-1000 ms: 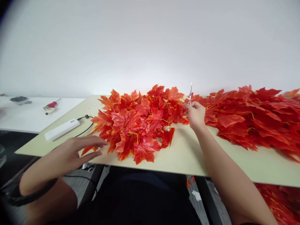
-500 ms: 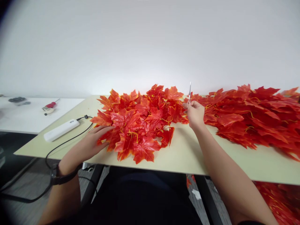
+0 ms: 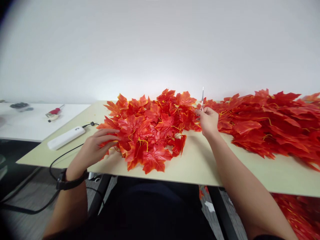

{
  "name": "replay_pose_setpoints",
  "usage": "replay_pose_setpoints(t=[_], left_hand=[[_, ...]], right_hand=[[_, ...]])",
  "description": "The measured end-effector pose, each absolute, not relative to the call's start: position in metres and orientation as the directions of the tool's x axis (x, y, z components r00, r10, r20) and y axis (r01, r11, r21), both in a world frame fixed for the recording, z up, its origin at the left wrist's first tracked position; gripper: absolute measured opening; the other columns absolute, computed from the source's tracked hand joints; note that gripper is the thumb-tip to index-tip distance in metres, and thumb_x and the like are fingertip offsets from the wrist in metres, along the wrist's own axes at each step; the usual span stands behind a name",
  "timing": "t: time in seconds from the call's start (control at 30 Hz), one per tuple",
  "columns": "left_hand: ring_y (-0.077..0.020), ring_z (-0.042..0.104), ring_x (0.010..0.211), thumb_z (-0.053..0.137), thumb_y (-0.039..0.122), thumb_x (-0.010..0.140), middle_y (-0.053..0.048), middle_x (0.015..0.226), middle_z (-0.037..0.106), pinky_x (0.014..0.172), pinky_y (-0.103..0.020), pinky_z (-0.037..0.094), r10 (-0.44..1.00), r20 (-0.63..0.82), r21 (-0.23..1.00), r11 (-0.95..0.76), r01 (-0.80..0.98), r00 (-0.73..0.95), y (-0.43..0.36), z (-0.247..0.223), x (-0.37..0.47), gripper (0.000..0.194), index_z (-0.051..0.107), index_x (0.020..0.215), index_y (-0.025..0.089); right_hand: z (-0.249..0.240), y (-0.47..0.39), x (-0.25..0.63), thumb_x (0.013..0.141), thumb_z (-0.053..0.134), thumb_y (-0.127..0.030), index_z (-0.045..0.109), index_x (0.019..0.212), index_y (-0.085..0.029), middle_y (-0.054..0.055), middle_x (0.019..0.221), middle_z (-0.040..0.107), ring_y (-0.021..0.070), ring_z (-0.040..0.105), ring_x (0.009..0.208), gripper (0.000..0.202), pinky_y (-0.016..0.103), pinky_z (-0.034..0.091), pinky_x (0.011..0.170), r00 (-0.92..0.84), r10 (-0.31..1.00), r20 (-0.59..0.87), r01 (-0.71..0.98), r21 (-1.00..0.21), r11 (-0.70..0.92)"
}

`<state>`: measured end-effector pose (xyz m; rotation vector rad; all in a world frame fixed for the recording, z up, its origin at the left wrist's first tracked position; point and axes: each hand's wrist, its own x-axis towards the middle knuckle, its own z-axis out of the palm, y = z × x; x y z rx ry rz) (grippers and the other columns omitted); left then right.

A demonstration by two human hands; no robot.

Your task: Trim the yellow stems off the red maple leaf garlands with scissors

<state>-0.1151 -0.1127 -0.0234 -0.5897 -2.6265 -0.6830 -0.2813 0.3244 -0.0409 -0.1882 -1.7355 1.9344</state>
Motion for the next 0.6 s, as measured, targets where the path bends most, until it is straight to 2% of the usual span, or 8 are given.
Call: replay_pose_setpoints(t=[0.1,0.2,0.3,0.4,0.5,0.6], left_hand=[[-0.0249,0.066,0.118,0.056,0.040,0.101,-0.009,0.129,0.072,0.107,-0.043,0.051,0.257,0.492,0.385,0.792,0.473,-0.832,-0.109,-0.022,-0.120,0.029,0.078,0.099,0.021],[-0.0247,0.066,0.113,0.057,0.040,0.100,-0.009,0.120,0.075,0.105,-0.042,0.051,0.245,0.480,0.399,0.794,0.458,-0.842,-0.107,-0.020,-0.123,0.028,0.077,0.100,0.021],[-0.0250,0.065,0.114,0.051,0.028,0.099,-0.008,0.115,0.076,0.105,-0.043,0.052,0.281,0.434,0.405,0.788,0.464,-0.856,-0.110,-0.018,-0.122,0.028,0.077,0.106,0.022],[-0.0253,0.064,0.118,0.042,0.012,0.090,-0.006,0.115,0.077,0.108,-0.045,0.051,0.313,0.388,0.400,0.790,0.464,-0.867,-0.118,-0.017,-0.117,0.040,0.079,0.101,0.023],[-0.0253,0.064,0.119,0.040,0.010,0.084,-0.005,0.114,0.078,0.110,-0.045,0.051,0.287,0.394,0.380,0.814,0.439,-0.873,-0.125,-0.014,-0.110,0.041,0.078,0.090,0.022],[-0.0233,0.067,0.113,0.041,0.014,0.089,-0.003,0.107,0.078,0.107,-0.041,0.052,0.175,0.479,0.369,0.849,0.378,-0.860,-0.127,-0.006,-0.105,0.037,0.077,0.089,0.023]], right_hand=[[-0.041,0.325,-0.282,0.070,0.084,-0.024,0.043,0.060,-0.019,-0.001,0.068,0.061,0.0103,0.057,0.056,0.042,0.019,0.043,0.040,-0.852,0.467,0.237,-0.283,-0.959,-0.030],[-0.042,0.325,-0.282,0.070,0.084,-0.024,0.044,0.060,-0.019,0.000,0.072,0.064,0.0114,0.060,0.059,0.041,0.019,0.045,0.040,-0.851,0.464,0.246,-0.294,-0.955,-0.032],[-0.043,0.326,-0.283,0.068,0.082,-0.020,0.045,0.060,-0.019,0.000,0.071,0.063,0.0106,0.058,0.057,0.037,0.019,0.046,0.042,-0.847,0.471,0.245,-0.296,-0.954,-0.036],[-0.043,0.326,-0.283,0.067,0.078,-0.017,0.045,0.059,-0.019,0.000,0.070,0.062,0.0097,0.057,0.056,0.034,0.019,0.046,0.042,-0.850,0.469,0.241,-0.295,-0.954,-0.045],[-0.042,0.325,-0.281,0.066,0.078,-0.017,0.045,0.058,-0.018,-0.001,0.068,0.061,0.0093,0.055,0.056,0.033,0.019,0.045,0.043,-0.854,0.455,0.251,-0.300,-0.953,-0.038],[-0.040,0.323,-0.279,0.066,0.079,-0.019,0.045,0.056,-0.019,-0.002,0.065,0.058,0.0090,0.053,0.055,0.036,0.019,0.045,0.043,-0.853,0.452,0.262,-0.311,-0.950,-0.037]])
